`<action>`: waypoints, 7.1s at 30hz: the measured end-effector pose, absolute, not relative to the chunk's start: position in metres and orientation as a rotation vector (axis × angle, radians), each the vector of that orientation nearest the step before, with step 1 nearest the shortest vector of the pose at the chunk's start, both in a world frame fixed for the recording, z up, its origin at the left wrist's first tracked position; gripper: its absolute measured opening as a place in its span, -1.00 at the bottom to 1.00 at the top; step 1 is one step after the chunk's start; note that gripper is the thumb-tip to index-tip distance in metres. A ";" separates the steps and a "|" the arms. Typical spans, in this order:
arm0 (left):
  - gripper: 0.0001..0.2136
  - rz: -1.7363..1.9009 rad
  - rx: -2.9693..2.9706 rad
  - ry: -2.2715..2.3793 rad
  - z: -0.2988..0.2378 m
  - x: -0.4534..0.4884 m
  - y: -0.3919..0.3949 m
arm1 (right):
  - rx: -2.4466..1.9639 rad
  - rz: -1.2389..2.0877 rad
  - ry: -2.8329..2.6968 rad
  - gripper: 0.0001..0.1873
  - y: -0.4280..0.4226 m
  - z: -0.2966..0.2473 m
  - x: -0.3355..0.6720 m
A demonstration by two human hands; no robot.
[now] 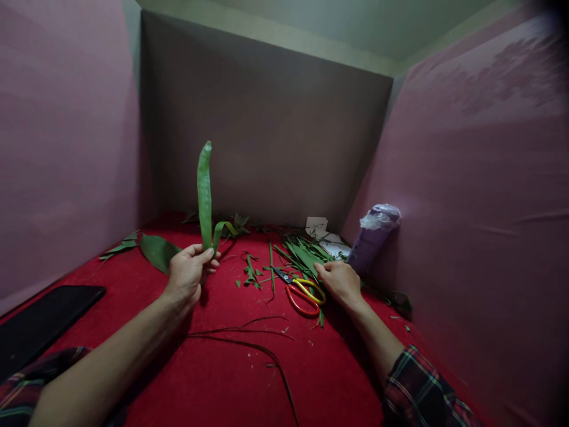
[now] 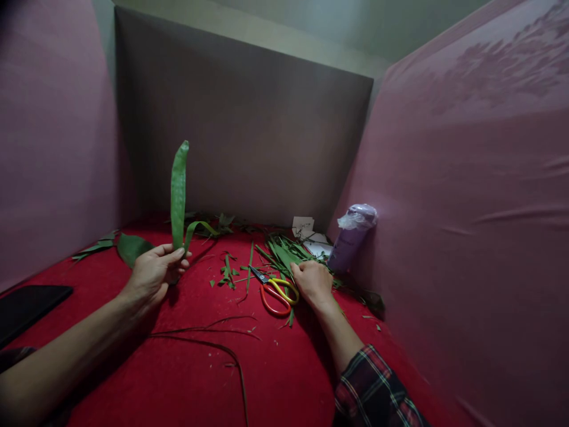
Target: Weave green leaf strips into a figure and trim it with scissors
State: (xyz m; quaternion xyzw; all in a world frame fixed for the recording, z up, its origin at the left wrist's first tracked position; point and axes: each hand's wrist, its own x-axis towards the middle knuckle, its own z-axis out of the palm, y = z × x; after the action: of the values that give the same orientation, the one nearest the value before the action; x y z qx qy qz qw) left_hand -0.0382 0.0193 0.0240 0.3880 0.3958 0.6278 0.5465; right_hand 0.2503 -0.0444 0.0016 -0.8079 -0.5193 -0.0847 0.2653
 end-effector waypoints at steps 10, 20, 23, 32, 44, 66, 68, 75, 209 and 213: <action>-0.93 1.439 0.920 0.957 0.022 -0.037 0.020 | -2.382 -0.138 -1.471 -0.62 -0.042 0.002 0.251; -0.93 1.419 0.920 0.942 0.018 -0.037 0.022 | -2.494 -0.036 -1.346 -0.58 -0.038 -0.002 0.263; -0.93 1.407 0.918 0.938 0.018 -0.037 0.022 | -2.485 -0.005 -1.347 -0.60 -0.039 -0.001 0.265; -0.93 1.377 0.924 0.917 0.014 -0.036 0.023 | -2.312 0.066 -1.480 -0.81 -0.039 -0.005 0.264; -0.92 1.138 0.992 0.588 0.019 -0.027 0.006 | -1.716 -0.127 -1.446 -0.83 -0.045 0.001 0.224; -0.89 0.621 1.177 0.678 0.006 -0.008 -0.023 | -0.992 0.238 -1.706 -0.91 -0.077 -0.010 0.145; -0.89 0.620 1.185 0.685 0.005 -0.007 -0.023 | -0.997 0.224 -1.706 -0.91 -0.075 -0.012 0.148; -0.88 0.657 1.162 0.718 0.003 -0.006 -0.023 | -1.005 0.178 -1.716 -0.92 -0.074 -0.012 0.152; -0.86 0.735 1.214 0.957 0.002 0.001 -0.024 | -1.142 -0.080 -1.830 -0.85 -0.072 -0.018 0.142; -0.86 0.751 1.218 0.950 0.001 -0.001 -0.023 | -1.093 -0.103 -1.920 -0.85 -0.072 -0.018 0.142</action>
State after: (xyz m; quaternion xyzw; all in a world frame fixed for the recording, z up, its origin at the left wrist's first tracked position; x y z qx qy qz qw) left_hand -0.0006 -0.0226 0.0007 0.5370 0.4188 0.3310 0.6532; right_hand 0.1424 -0.0721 -0.0181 -0.4417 -0.7761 -0.0418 0.4482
